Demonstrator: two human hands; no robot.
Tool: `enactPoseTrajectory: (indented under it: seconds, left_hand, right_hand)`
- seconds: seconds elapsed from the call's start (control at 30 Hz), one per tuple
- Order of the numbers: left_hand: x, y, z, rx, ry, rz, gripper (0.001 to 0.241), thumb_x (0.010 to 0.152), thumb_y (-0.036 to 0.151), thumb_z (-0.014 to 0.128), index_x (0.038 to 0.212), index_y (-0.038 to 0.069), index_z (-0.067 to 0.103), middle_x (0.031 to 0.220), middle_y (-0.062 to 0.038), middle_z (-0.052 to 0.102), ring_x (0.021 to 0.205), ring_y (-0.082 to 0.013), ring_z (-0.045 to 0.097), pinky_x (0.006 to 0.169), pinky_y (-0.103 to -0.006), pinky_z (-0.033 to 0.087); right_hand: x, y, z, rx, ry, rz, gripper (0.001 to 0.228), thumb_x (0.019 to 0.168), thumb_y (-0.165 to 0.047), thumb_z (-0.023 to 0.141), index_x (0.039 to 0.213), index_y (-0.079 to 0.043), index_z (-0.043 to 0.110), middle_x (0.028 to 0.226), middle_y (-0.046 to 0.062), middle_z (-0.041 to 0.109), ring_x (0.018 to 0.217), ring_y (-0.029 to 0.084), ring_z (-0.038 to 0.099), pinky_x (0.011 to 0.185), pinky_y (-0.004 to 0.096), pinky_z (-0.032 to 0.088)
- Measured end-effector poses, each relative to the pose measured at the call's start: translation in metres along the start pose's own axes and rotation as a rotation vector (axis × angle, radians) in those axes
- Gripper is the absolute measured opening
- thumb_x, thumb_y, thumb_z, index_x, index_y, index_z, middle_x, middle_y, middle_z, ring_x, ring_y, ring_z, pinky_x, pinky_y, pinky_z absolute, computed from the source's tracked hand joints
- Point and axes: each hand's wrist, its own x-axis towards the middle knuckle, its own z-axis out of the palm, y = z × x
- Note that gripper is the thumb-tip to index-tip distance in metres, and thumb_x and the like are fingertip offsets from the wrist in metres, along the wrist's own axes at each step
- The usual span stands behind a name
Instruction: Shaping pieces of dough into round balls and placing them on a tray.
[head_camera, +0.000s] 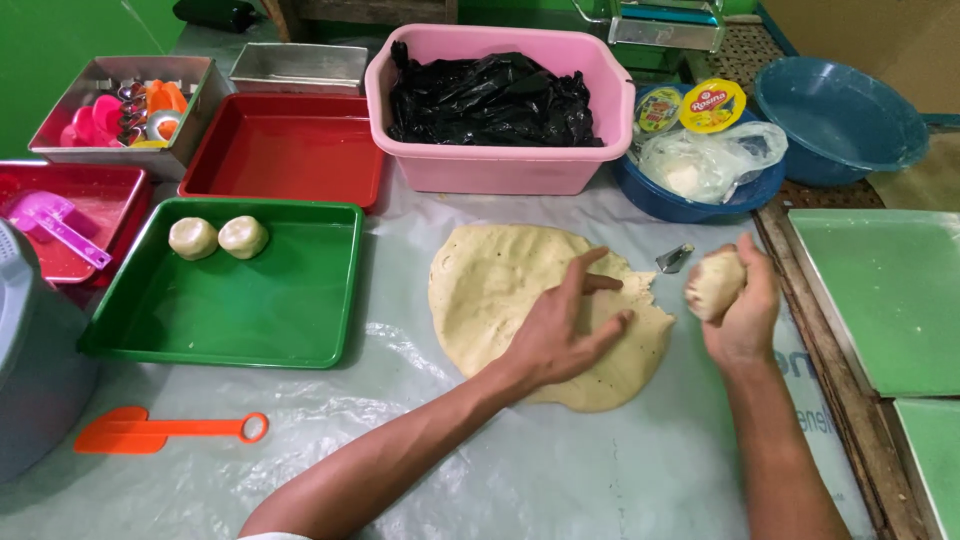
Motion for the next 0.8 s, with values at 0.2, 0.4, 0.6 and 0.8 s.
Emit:
enactPoseTrajectory:
  seconds: [0.2, 0.4, 0.6, 0.8]
  left_hand:
    - [0.003, -0.005, -0.003, -0.562, 0.208, -0.159, 0.059, 0.093, 0.025, 0.062, 0.144, 0.002, 0.041, 0.116, -0.023, 0.071, 0.113, -0.0386, 0.068, 0.104, -0.0477, 0.053]
    - [0.017, -0.024, 0.002, -1.027, 0.175, -0.413, 0.074, 0.092, 0.047, 0.067, 0.15, 0.007, 0.046, 0.128, -0.025, 0.061, 0.114, -0.0295, 0.062, 0.101, -0.0442, 0.053]
    - [0.015, 0.003, -0.011, -1.027, 0.168, -0.439, 0.074, 0.08, 0.025, 0.082, 0.144, 0.006, 0.05, 0.077, -0.011, 0.067, 0.062, -0.0077, 0.059, 0.05, -0.0148, 0.048]
    - [0.019, -0.01, -0.014, -0.897, 0.176, -0.237, 0.08, 0.085, 0.002, 0.073, 0.154, 0.003, 0.033, 0.108, -0.024, 0.074, 0.089, -0.0246, 0.073, 0.078, -0.0334, 0.062]
  right_hand:
    - [-0.022, 0.007, 0.023, 0.167, -0.274, 0.172, 0.03, 0.097, -0.02, 0.044, 0.112, -0.003, 0.063, 0.109, 0.021, 0.071, 0.099, 0.036, 0.074, 0.09, 0.056, 0.061]
    - [-0.062, 0.015, 0.053, 0.056, -0.467, 0.132, 0.056, 0.083, 0.013, 0.053, 0.139, 0.015, 0.052, 0.123, 0.032, 0.066, 0.118, 0.045, 0.066, 0.101, 0.061, 0.054]
    - [-0.078, -0.002, 0.076, -0.537, -0.484, -0.258, 0.034, 0.079, 0.003, 0.083, 0.112, 0.002, 0.077, 0.104, 0.018, 0.078, 0.101, 0.028, 0.076, 0.083, 0.037, 0.065]
    - [-0.074, -0.007, 0.074, -0.825, -0.35, -0.795, 0.013, 0.078, -0.013, 0.092, 0.075, -0.014, 0.08, 0.07, 0.001, 0.072, 0.061, 0.016, 0.069, 0.062, 0.027, 0.056]
